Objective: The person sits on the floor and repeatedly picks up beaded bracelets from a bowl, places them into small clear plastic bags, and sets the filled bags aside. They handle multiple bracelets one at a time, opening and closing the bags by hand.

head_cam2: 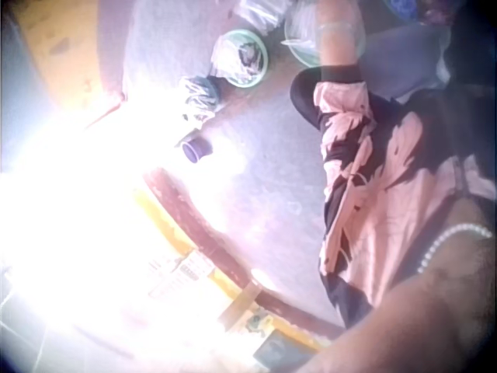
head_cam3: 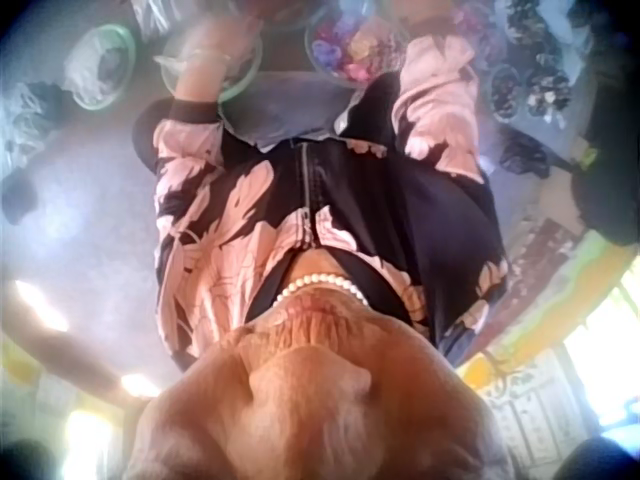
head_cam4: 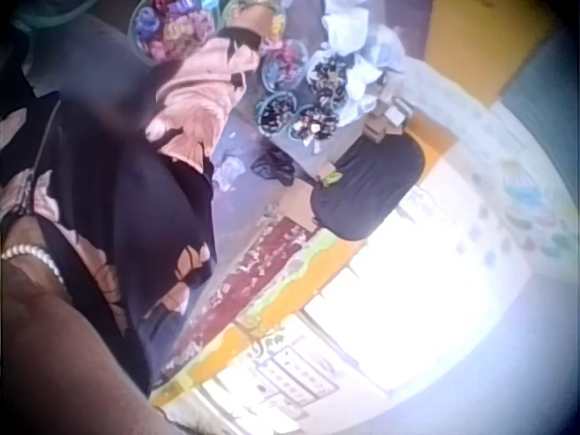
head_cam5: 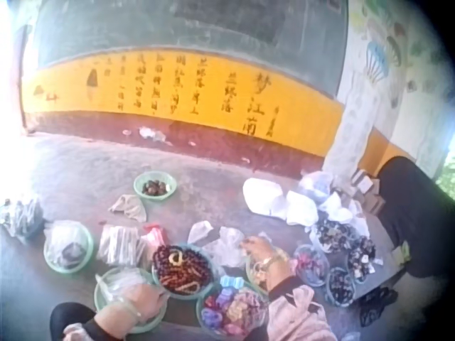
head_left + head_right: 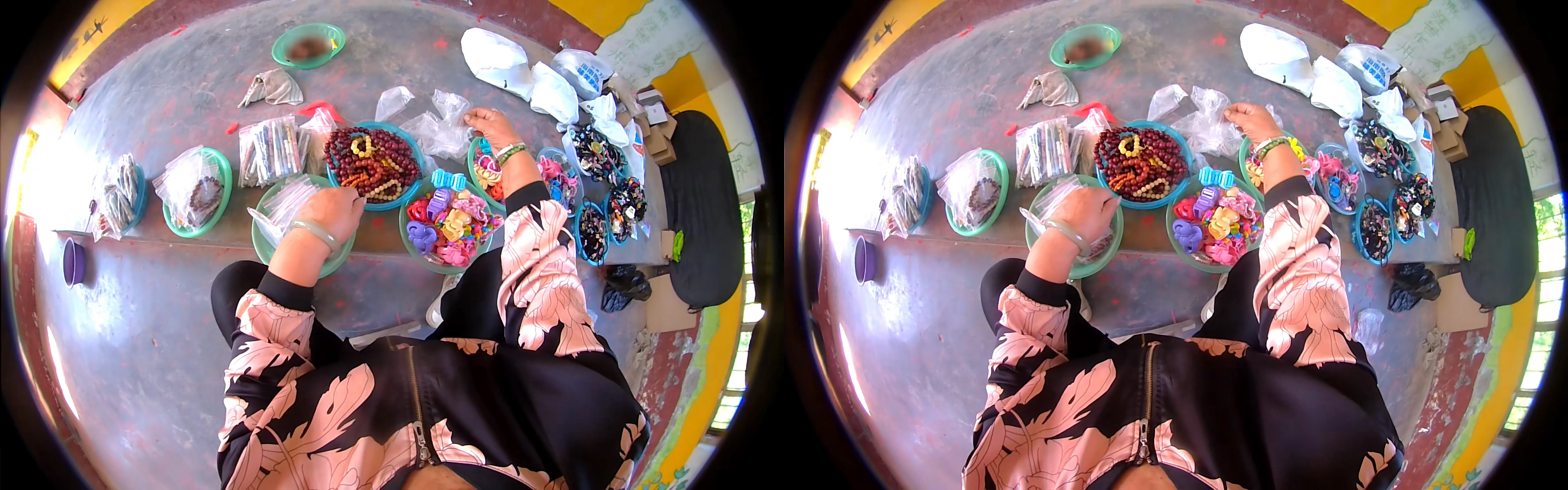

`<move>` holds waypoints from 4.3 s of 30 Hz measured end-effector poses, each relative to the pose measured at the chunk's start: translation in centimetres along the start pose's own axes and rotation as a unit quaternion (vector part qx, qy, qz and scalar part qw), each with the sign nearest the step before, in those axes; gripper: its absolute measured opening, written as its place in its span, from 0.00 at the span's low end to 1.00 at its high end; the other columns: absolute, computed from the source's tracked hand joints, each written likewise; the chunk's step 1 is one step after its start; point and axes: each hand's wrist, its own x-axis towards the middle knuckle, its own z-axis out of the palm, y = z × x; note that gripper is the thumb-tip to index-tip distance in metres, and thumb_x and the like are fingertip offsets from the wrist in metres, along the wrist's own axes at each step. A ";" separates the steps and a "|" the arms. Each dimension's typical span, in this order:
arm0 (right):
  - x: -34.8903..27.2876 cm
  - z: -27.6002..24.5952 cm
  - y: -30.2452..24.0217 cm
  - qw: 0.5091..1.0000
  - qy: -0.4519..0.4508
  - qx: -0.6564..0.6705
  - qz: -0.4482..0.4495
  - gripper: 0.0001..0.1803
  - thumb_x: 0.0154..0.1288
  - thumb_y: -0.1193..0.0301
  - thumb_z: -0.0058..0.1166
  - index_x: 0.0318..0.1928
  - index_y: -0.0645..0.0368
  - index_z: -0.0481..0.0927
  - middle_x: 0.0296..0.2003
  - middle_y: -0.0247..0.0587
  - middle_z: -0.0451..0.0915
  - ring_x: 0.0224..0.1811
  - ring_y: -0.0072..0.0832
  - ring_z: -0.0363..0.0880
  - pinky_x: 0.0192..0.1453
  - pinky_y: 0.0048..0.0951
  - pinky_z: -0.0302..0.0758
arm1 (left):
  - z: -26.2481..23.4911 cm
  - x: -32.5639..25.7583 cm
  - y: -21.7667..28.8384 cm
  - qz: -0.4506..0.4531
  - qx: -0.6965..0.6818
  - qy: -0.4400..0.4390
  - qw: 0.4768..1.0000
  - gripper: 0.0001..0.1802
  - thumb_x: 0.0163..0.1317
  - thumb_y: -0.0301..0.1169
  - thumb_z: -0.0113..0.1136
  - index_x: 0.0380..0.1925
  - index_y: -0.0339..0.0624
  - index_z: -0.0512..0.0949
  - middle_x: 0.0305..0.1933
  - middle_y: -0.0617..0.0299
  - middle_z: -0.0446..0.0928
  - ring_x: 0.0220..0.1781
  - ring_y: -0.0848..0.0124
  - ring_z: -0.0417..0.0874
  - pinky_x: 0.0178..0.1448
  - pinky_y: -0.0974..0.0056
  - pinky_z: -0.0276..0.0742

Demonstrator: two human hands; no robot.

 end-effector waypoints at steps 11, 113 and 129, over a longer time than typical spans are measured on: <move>-8.2 12.7 -7.5 0.894 -0.217 0.386 0.062 0.12 0.62 0.72 0.47 0.44 0.64 0.73 0.39 0.40 0.78 0.40 0.26 0.77 0.47 0.28 0.72 | -2.2 0.5 1.7 -0.061 -0.674 0.013 0.736 0.20 0.57 0.40 0.57 0.43 0.37 0.74 0.38 0.65 0.75 0.37 0.78 0.75 0.42 0.73 0.72; -8.4 13.8 -7.6 0.986 0.106 0.078 -0.098 0.13 0.65 0.63 0.45 0.32 0.58 0.76 0.11 0.28 0.68 0.11 0.14 0.64 0.13 0.17 0.58 | -2.5 0.2 -1.6 -0.156 -0.624 0.198 0.740 0.14 0.62 0.38 0.48 0.41 0.39 0.71 0.32 0.61 0.74 0.25 0.71 0.78 0.18 0.70 0.76; -9.9 16.7 -8.4 0.995 -0.029 0.098 -0.012 0.16 0.61 0.60 0.50 0.31 0.62 0.78 0.22 0.34 0.76 0.20 0.19 0.73 0.22 0.19 0.67 | 0.5 0.3 1.8 0.043 -0.512 0.139 0.846 0.08 0.57 0.28 0.54 0.31 0.34 0.72 0.26 0.63 0.75 0.27 0.76 0.74 0.32 0.70 0.71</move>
